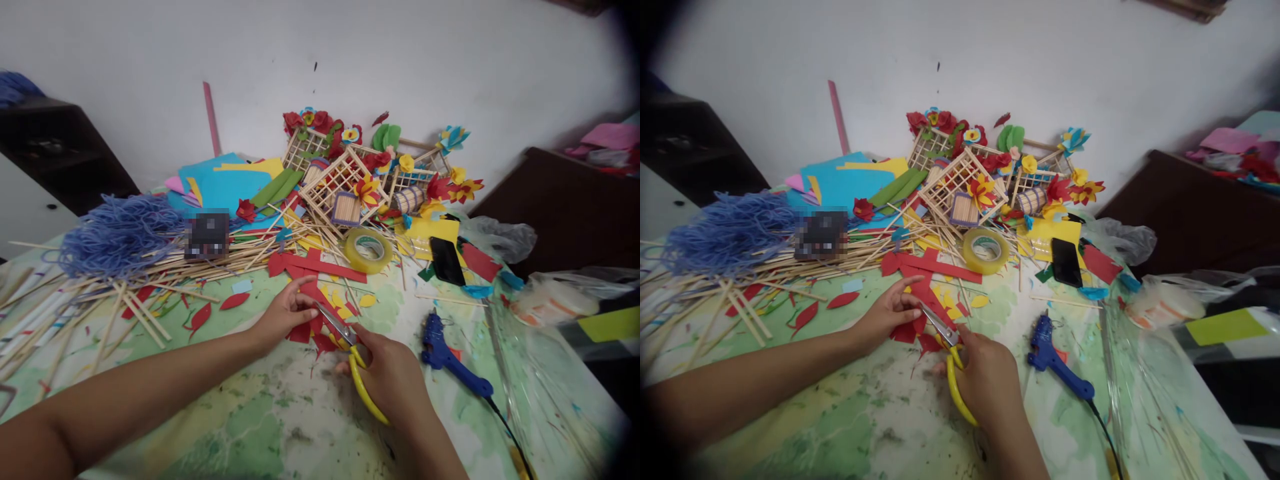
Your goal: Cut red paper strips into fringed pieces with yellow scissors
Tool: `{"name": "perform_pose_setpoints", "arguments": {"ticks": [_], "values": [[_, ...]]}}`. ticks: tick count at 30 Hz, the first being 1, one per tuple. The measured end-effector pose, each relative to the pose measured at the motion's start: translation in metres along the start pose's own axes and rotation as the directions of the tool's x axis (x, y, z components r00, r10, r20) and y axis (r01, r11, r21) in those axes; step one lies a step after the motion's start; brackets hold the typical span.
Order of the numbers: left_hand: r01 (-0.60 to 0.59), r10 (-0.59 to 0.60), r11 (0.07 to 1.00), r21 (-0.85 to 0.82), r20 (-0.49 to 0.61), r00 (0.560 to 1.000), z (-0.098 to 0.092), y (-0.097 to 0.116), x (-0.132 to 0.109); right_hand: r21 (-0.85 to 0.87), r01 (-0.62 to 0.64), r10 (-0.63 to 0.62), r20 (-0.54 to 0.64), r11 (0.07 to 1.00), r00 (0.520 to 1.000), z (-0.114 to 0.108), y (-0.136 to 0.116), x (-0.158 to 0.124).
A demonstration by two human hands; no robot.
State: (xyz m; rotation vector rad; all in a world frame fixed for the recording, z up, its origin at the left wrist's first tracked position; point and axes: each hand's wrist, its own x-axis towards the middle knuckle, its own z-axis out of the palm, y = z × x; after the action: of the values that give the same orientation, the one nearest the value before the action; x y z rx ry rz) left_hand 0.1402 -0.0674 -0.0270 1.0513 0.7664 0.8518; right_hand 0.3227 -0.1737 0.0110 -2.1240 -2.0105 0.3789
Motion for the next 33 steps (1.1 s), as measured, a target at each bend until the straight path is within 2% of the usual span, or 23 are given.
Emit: {"name": "perform_pose_setpoints", "arguments": {"ticks": [26, 33], "values": [[-0.005, 0.005, 1.000, -0.016, 0.016, 1.000, -0.0012, -0.0006, 0.0001, 0.006, -0.023, 0.023, -0.005, 1.000, 1.000, 0.0016, -0.0002, 0.0005], [-0.003, 0.003, 1.000, -0.021, 0.015, 1.000, -0.0003, -0.0001, -0.0002, 0.027, -0.068, 0.068, 0.006, 0.997, 0.998, 0.0028, 0.0001, -0.0002]]}}
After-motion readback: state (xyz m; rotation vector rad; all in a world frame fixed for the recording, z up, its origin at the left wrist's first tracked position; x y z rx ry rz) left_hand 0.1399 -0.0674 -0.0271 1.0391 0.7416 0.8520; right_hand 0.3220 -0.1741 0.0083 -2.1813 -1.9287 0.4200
